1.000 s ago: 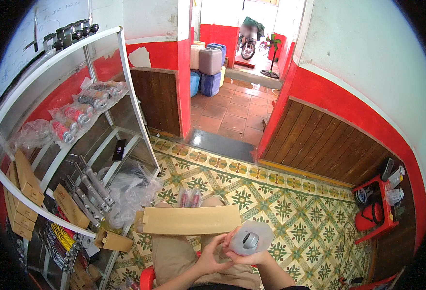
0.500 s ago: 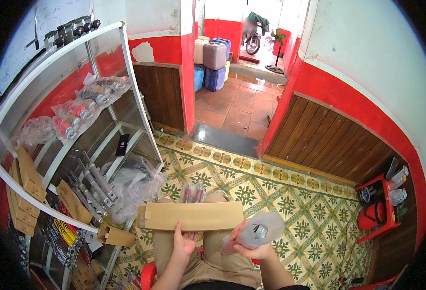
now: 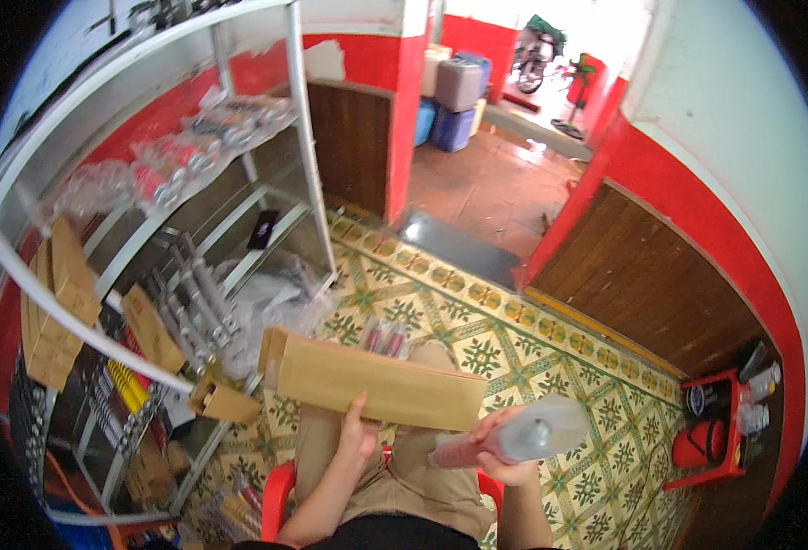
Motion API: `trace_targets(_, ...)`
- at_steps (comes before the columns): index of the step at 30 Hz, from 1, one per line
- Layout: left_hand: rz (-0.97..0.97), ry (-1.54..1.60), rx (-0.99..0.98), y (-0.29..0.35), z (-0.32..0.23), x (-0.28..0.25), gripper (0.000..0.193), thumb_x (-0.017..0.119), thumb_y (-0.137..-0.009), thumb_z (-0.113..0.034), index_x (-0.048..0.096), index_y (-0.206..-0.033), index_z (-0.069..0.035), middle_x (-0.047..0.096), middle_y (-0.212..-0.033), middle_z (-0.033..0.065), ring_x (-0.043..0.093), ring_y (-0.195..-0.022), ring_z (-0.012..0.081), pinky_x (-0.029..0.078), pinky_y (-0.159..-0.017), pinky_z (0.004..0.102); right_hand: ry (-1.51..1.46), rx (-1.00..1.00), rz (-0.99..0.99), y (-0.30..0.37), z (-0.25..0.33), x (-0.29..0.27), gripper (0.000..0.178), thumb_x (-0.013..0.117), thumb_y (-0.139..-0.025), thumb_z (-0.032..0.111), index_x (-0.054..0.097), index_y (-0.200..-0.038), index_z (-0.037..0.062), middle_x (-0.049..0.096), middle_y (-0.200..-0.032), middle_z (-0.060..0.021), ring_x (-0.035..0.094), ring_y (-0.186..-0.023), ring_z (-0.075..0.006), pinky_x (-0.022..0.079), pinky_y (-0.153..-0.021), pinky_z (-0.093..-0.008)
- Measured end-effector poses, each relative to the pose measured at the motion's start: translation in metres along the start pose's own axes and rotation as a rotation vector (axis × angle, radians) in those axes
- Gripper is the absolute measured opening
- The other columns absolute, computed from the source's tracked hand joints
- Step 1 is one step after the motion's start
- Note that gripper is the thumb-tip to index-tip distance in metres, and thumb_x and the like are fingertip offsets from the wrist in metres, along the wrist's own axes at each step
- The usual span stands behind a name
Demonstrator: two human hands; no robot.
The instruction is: The person sits on a chair and packs red suspension springs into cardboard boxes. They remove a spring from plastic wrap, place it into a box, and then close the box flaps. The person repeats this process with multiple springs, occasionally placing finished boxes on a nearby shelf.
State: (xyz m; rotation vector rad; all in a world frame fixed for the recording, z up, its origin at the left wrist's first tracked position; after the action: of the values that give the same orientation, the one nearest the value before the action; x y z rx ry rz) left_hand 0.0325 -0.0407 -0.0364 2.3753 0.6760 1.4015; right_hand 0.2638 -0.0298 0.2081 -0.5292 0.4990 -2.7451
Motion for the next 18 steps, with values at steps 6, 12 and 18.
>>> trace_targets(6, 0.121, -0.276, 0.401, 0.028, -0.059, 0.058, 0.045, 0.077, -0.077, -0.006, 0.056, -0.116, -0.004, 0.062, -0.108, 0.0056, 0.061, -0.099, 0.0172, 0.05, -0.086, 0.0318, -0.131, -0.041, -0.117, -0.003, 0.015, -0.017, 0.054, 0.08, -0.071, 0.007, 0.044, -0.112, 0.0073, 0.057, -0.086, -0.0087, 0.061, -0.077, -0.0225, 0.052, -0.071, -0.0364)
trace_targets(12, 0.32, -0.764, 0.637, 0.078, -0.075, 0.126, 0.031, 0.076, -0.08, -0.011, 0.063, -0.106, -0.001, 0.068, -0.099, 0.0061, 0.065, -0.09, 0.0163, 0.052, -0.079, 0.0312, -0.357, -0.218, -0.101, -0.025, 0.091, -0.03, 0.048, 0.072, -0.079, 0.013, 0.042, -0.116, 0.0067, 0.052, -0.088, -0.0059, 0.056, -0.074, -0.018, 0.049, -0.074, -0.035)
trace_targets(18, 0.338, -0.81, 0.704, 0.102, -0.059, 0.143, 0.024, 0.076, -0.082, -0.016, 0.067, -0.097, -0.001, 0.07, -0.097, 0.0079, 0.068, -0.087, 0.0177, 0.053, -0.076, 0.0304, -0.777, -0.402, 0.121, -0.058, 0.214, -0.013, 0.042, 0.062, -0.086, 0.013, 0.041, -0.121, 0.005, 0.046, -0.089, 0.0001, 0.05, -0.074, -0.0099, 0.046, -0.078, -0.0334)
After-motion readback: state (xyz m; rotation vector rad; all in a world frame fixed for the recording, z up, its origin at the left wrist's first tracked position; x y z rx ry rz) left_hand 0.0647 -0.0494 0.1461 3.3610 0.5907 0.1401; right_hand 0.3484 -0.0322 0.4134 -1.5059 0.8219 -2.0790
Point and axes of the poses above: each hand's wrist, its own y-axis away from the middle knuckle, its own x-axis out of the palm, z = x × y, the point moved 9 cm from there along -y, towards the middle knuckle
